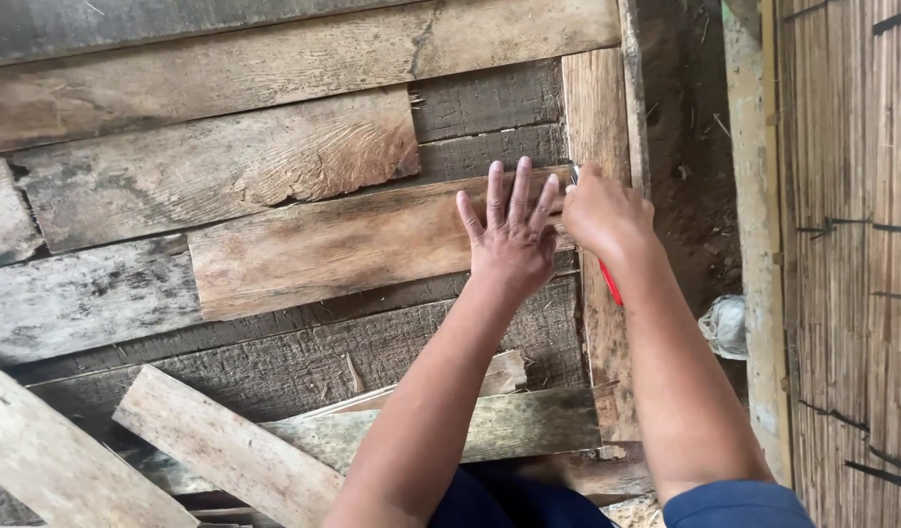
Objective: The person arranges wooden planks on a wooden surface, picking up and placing them in rows. They use a red utility knife to trim the ends of some planks to fit the layout. The person continues placing and adjusting planks across the surface throughout the clip.
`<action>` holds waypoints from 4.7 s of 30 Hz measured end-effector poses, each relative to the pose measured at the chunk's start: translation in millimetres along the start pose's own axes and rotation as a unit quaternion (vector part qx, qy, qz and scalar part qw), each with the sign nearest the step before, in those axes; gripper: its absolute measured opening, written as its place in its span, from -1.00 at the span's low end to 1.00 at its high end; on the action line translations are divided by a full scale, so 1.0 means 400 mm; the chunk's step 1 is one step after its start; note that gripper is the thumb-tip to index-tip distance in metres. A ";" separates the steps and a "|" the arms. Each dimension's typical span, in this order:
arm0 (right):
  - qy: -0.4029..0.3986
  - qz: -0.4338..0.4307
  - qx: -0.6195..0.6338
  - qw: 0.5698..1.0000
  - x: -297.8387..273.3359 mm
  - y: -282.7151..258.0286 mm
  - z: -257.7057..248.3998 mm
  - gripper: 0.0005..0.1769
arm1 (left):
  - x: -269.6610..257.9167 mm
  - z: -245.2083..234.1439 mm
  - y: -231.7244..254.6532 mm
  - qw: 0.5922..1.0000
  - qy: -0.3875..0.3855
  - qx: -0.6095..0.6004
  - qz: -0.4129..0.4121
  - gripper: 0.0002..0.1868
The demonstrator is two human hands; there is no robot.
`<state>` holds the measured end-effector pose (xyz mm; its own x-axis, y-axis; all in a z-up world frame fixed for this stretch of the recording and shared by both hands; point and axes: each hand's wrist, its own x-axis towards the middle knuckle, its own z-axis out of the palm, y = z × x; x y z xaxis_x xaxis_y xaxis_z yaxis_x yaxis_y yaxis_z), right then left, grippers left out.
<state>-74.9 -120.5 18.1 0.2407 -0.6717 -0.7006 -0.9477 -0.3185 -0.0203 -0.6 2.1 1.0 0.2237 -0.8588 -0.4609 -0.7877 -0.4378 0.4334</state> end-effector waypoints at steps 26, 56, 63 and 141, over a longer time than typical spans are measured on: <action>-0.060 0.022 -0.014 0.998 -0.294 0.091 0.147 -0.53 | 0.020 0.008 0.005 0.999 -0.032 0.033 -0.002 -0.20; 0.253 -0.161 0.185 0.936 0.156 0.119 0.116 -0.75 | 0.027 0.137 -0.048 0.984 0.159 0.011 0.083 -0.08; 0.136 -0.170 0.184 0.958 0.043 0.079 -0.004 -0.77 | 0.024 0.133 -0.043 0.982 0.171 0.023 0.074 -0.05; 0.040 -0.004 -0.009 0.999 -0.092 -0.074 -0.021 -0.61 | 0.027 0.071 -0.021 0.997 0.067 -0.011 0.022 -0.18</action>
<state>-53.7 -92.1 50.6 0.2652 -0.7196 -0.6417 -0.9417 -0.3363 -0.0120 -8.0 4.0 -29.5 0.2646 -0.9049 -0.3334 -0.7864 -0.4026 0.4685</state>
